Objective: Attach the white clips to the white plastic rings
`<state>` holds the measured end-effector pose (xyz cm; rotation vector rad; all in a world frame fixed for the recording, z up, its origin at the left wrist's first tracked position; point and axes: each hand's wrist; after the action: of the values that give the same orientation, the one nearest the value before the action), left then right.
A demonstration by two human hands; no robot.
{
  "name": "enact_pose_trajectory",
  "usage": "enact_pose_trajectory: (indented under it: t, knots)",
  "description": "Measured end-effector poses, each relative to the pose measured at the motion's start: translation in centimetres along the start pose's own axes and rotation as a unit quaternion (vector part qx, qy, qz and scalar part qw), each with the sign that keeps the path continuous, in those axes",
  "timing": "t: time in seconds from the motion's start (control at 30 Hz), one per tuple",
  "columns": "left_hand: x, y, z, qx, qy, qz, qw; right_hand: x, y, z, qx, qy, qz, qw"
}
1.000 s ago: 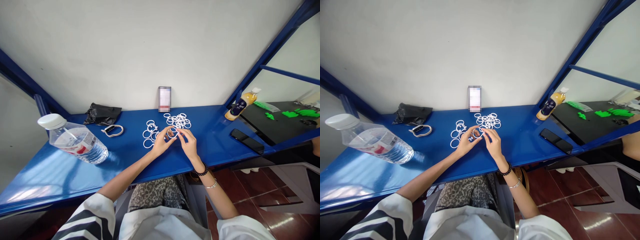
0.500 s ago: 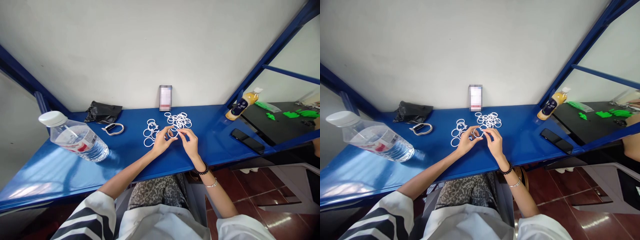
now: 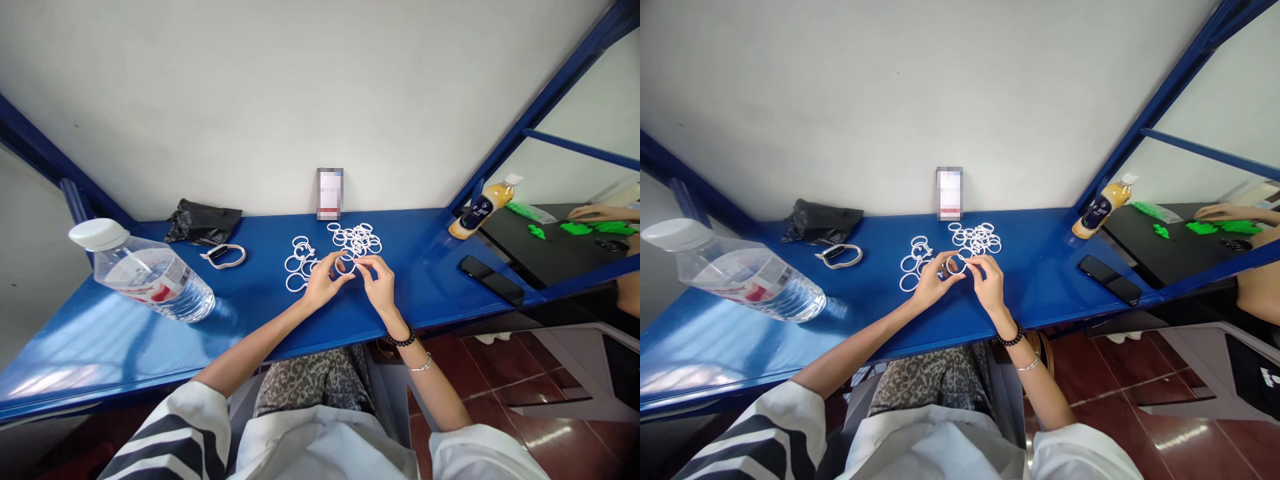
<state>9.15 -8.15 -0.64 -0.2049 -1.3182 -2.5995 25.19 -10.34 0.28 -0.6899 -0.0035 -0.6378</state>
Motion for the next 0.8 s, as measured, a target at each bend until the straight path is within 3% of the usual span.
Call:
enact_pose_trajectory:
  t: [0.37,0.8]
  knots:
    - [0.06,-0.03,0.06,-0.06,0.019,0.041,0.997,0.05,-0.25,0.03,0.006,0.002,-0.006,1.0]
    - [0.02,-0.53,0.06,-0.061,0.014,0.069,0.996,0.0,-0.6,0.01,0.011,-0.023,-0.009,1.0]
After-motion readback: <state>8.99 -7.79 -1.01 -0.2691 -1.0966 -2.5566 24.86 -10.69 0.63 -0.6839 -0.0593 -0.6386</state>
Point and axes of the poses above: each hand's wrist, its own z-axis towards the middle knuckle, its own x-axis out of the back of the hand, y = z × x, and after that the axes turned 13 degrees about y, right-handed
